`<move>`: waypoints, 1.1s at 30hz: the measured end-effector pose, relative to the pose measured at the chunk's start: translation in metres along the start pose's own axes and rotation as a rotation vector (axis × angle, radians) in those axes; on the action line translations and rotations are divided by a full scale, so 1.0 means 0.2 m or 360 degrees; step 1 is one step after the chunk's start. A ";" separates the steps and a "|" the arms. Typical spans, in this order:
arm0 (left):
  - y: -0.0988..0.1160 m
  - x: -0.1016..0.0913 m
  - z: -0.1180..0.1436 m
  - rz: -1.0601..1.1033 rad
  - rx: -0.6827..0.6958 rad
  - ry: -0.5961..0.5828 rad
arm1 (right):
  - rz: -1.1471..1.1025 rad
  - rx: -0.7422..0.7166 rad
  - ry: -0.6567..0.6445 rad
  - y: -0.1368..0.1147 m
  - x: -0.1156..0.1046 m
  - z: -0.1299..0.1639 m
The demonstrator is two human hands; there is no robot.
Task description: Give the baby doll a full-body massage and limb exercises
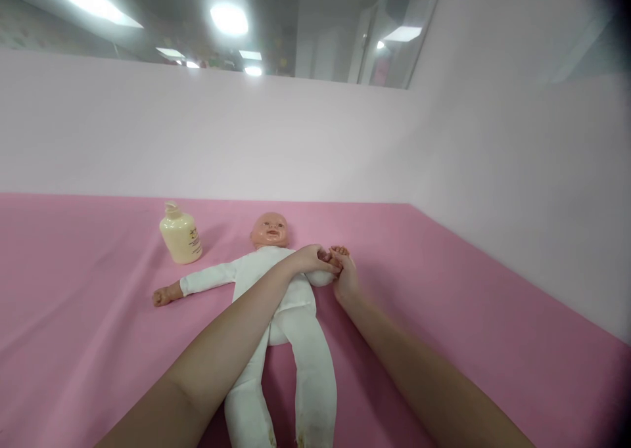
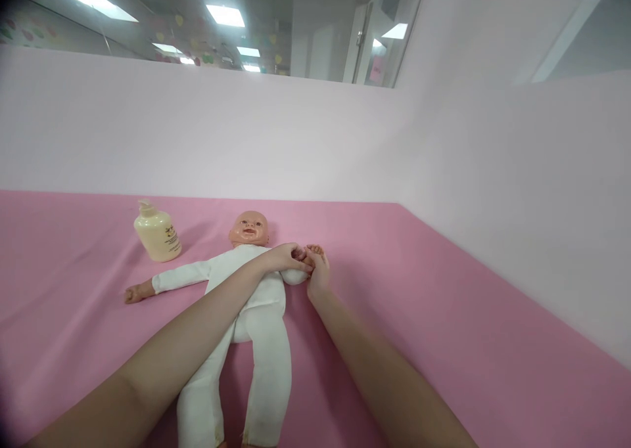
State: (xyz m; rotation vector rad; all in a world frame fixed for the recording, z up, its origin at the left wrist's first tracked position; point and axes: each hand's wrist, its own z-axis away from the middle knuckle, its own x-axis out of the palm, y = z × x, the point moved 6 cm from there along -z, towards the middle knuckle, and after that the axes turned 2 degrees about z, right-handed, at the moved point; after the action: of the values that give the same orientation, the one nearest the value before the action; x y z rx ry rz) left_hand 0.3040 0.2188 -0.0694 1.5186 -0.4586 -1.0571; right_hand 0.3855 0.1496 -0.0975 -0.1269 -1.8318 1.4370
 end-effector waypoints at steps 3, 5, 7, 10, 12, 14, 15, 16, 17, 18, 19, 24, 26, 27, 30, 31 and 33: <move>0.00 0.00 -0.01 -0.0080 0.0124 -0.0031 | -0.0005 0.0000 0.0035 0.00 -0.01 0.00; -0.01 0.00 -0.02 -0.0125 0.0140 -0.0028 | 0.0008 -0.0014 0.0053 0.00 -0.01 0.00; -0.02 0.00 -0.02 -0.0147 0.0136 -0.0025 | 0.0037 -0.0026 0.0050 -0.01 -0.02 0.00; -0.03 -0.01 -0.02 -0.0108 0.0135 0.0009 | 0.0082 -0.0056 0.0024 -0.01 -0.01 0.01; -0.03 0.00 -0.02 -0.0060 0.0145 -0.0003 | 0.0090 -0.0064 -0.0001 -0.01 -0.01 0.01; -0.03 0.00 -0.02 -0.0011 0.0152 -0.0038 | 0.0079 -0.0057 -0.0022 -0.01 -0.01 0.01; -0.03 0.01 -0.02 0.0003 0.0150 -0.0044 | 0.0071 -0.0046 -0.0026 -0.01 0.00 0.01; -0.02 0.00 -0.02 0.0007 0.0145 -0.0038 | 0.0065 -0.0039 -0.0020 -0.01 0.00 0.01; -0.02 0.00 -0.02 -0.0003 0.0138 -0.0025 | 0.0066 -0.0036 -0.0010 -0.01 -0.01 0.01; -0.02 0.00 -0.01 -0.0022 0.0130 -0.0012 | 0.0077 -0.0037 0.0001 -0.01 -0.01 0.01; -0.01 0.00 -0.01 -0.0043 0.0126 -0.0006 | 0.0097 -0.0042 0.0016 -0.02 -0.01 0.01; 0.00 0.01 -0.01 -0.0040 0.0140 -0.0040 | 0.0160 -0.0056 0.0032 -0.02 -0.01 0.02; -0.01 0.01 -0.02 -0.0009 0.0124 -0.0024 | 0.0123 -0.0053 0.0007 -0.02 -0.01 0.02; -0.02 0.01 -0.02 0.0005 0.0115 -0.0013 | 0.0107 -0.0052 -0.0007 -0.02 -0.01 0.02; -0.03 0.00 -0.03 0.0026 0.0107 -0.0012 | 0.0083 -0.0035 -0.0038 -0.02 0.00 0.03; -0.03 0.00 -0.03 0.0024 0.0112 -0.0022 | 0.0078 -0.0033 -0.0039 -0.02 0.00 0.03; -0.02 0.01 -0.02 0.0032 0.0127 -0.0046 | 0.0071 -0.0027 -0.0034 -0.02 0.00 0.04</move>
State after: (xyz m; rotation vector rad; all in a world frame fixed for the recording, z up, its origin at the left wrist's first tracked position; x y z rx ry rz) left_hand 0.3077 0.2214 -0.0740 1.5672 -0.5406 -1.0570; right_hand 0.3833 0.1422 -0.0947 -0.1619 -1.8695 1.4591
